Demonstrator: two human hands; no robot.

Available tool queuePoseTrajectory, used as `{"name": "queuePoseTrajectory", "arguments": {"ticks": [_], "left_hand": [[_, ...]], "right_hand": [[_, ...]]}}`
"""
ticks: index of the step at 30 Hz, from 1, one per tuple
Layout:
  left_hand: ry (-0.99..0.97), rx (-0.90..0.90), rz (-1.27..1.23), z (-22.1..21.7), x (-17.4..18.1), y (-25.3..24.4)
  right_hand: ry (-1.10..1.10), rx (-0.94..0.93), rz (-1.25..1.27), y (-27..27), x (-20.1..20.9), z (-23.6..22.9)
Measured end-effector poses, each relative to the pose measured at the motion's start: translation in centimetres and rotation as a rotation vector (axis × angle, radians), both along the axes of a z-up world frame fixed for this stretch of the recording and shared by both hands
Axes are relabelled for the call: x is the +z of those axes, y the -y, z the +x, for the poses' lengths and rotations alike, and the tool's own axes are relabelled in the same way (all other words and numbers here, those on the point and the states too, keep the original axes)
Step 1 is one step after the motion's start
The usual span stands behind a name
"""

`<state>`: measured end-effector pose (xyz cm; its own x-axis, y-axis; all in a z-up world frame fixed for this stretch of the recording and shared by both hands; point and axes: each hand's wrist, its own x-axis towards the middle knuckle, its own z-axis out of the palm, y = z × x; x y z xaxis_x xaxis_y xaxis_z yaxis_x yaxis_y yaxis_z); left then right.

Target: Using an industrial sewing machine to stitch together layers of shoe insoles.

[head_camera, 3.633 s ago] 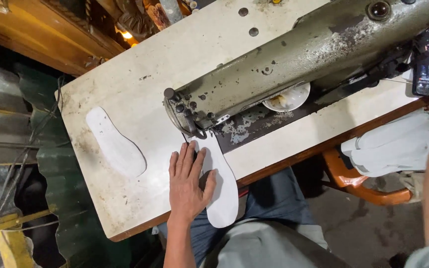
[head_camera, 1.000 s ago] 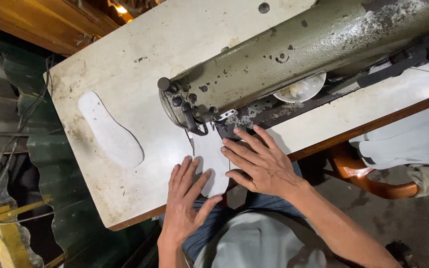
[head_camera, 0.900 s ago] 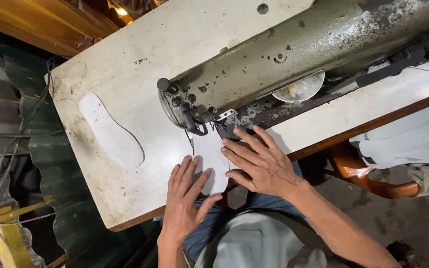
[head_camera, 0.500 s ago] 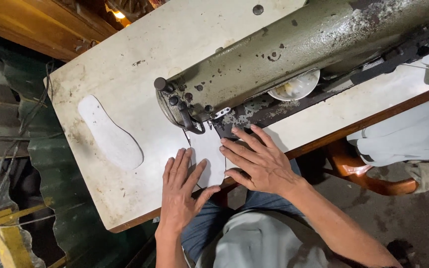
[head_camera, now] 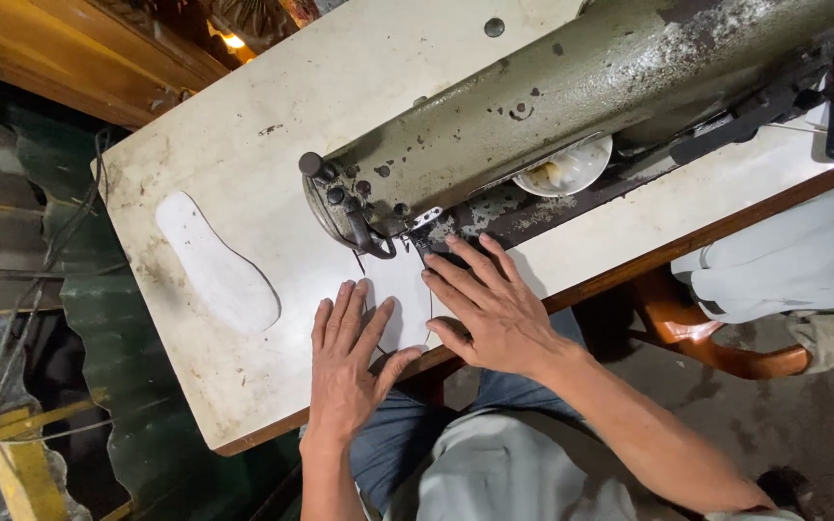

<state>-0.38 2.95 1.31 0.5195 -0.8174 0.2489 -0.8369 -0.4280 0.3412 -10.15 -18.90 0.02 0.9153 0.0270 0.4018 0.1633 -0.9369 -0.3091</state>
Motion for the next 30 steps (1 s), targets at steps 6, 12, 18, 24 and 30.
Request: {"name": "queuePoseTrajectory", "arguments": {"ticks": [6, 12, 18, 24, 30], "left_hand": [[0.031, -0.005, -0.004, 0.5, -0.2, 0.1], [0.047, 0.008, -0.013, 1.0, -0.1, 0.5], [0.061, 0.013, -0.022, 1.8, -0.6, 0.5], [0.035, 0.125, -0.017, 2.2, -0.9, 1.4], [0.059, 0.129, 0.025, 3.4, -1.2, 1.4]], "right_hand": [[0.002, -0.026, -0.023, -0.2, -0.1, 0.0], [0.027, -0.046, 0.02, -0.6, 0.1, 0.2], [0.006, -0.082, 0.07, -1.7, -0.4, 0.8], [0.142, -0.119, 0.148, -1.9, -1.0, 1.3], [0.228, -0.123, 0.128, -2.2, -1.4, 1.0]]}}
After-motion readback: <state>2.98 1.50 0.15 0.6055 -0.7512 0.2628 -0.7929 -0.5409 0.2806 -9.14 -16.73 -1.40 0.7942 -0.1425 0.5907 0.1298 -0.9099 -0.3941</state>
